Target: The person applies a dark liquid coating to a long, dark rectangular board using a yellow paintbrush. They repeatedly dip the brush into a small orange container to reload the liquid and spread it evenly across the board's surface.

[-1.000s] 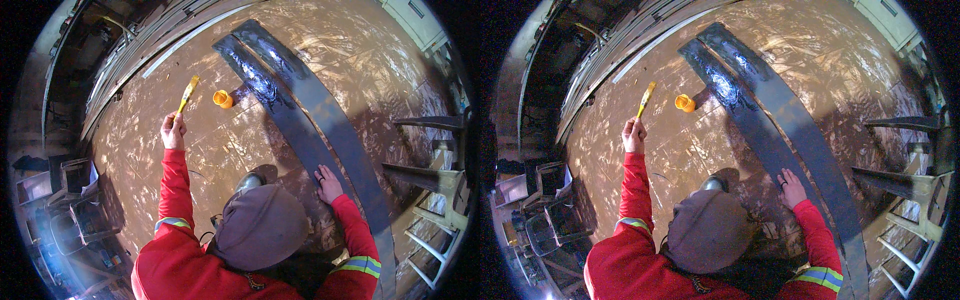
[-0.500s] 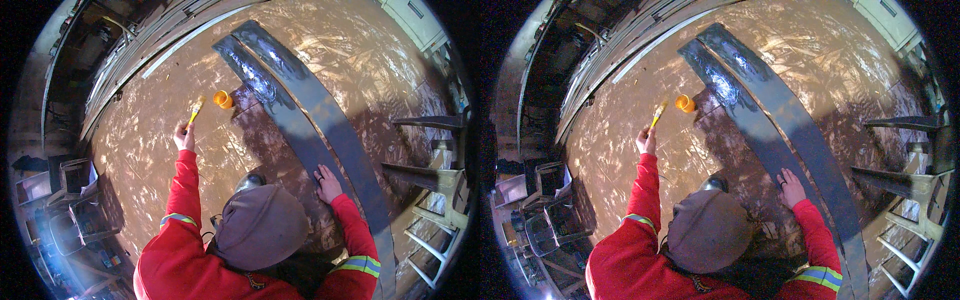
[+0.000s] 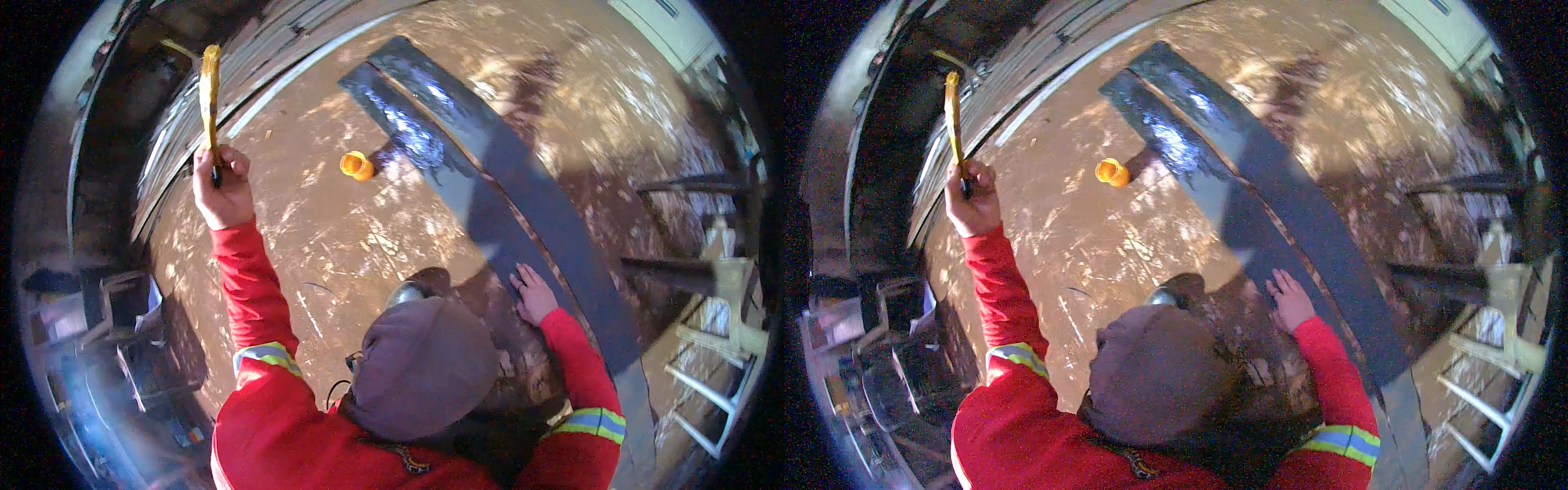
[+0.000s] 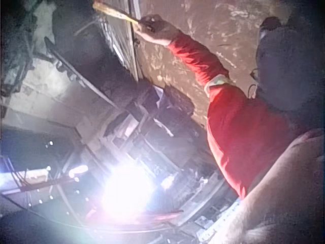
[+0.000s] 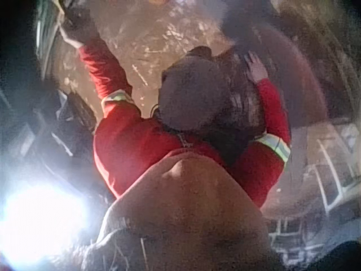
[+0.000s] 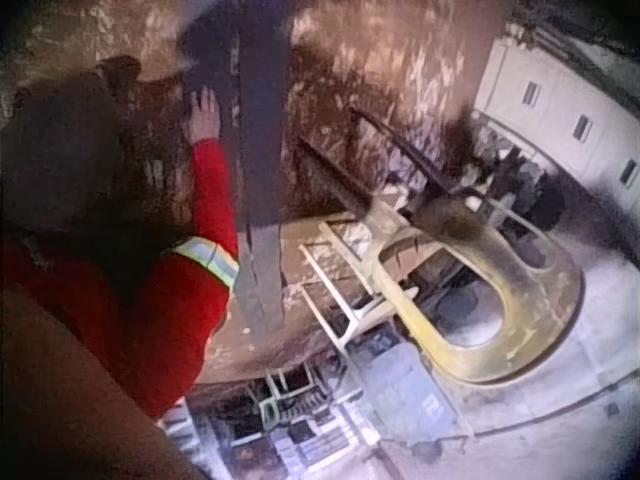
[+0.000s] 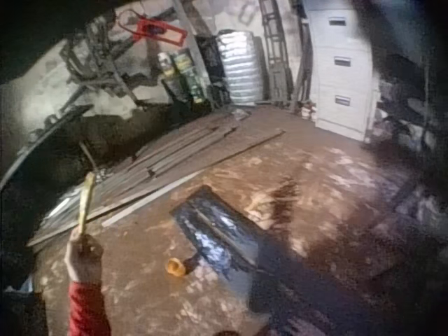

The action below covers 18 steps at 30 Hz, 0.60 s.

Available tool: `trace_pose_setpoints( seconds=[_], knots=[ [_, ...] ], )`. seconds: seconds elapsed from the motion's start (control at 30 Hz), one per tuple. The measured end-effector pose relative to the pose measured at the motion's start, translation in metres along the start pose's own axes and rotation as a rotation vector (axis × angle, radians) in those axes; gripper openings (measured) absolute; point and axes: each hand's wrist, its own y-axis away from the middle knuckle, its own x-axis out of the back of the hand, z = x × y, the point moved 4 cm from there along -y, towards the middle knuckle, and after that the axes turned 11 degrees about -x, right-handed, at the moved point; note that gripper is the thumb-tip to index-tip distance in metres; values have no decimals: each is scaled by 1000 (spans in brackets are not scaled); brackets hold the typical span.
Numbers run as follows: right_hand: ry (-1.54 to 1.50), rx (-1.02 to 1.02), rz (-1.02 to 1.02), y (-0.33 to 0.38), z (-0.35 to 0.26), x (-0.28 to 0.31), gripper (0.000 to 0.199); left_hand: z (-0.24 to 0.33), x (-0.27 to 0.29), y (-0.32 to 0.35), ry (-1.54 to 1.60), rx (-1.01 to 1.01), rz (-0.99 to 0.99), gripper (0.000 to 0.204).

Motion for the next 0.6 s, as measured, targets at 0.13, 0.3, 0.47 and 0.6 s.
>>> trace_pose_setpoints(
  seconds=[0.13, 0.3, 0.47, 0.6],
  knots=[
    [62, -29, -39, -4, -7, 1, 72, -64, -22, 57, -163, 222, -215, 20],
    [73, -82, -123, -6, -10, 7, 74, -193, -37, 199, -505, 503, -615, 26],
    [67, -96, -124, -1, -6, 9, 75, -256, -52, 237, -1169, 50, -923, 25],
    [23, -84, -173, -2, -5, 14, 74, -260, -37, 260, -1307, 11, -979, 20]
  ],
)
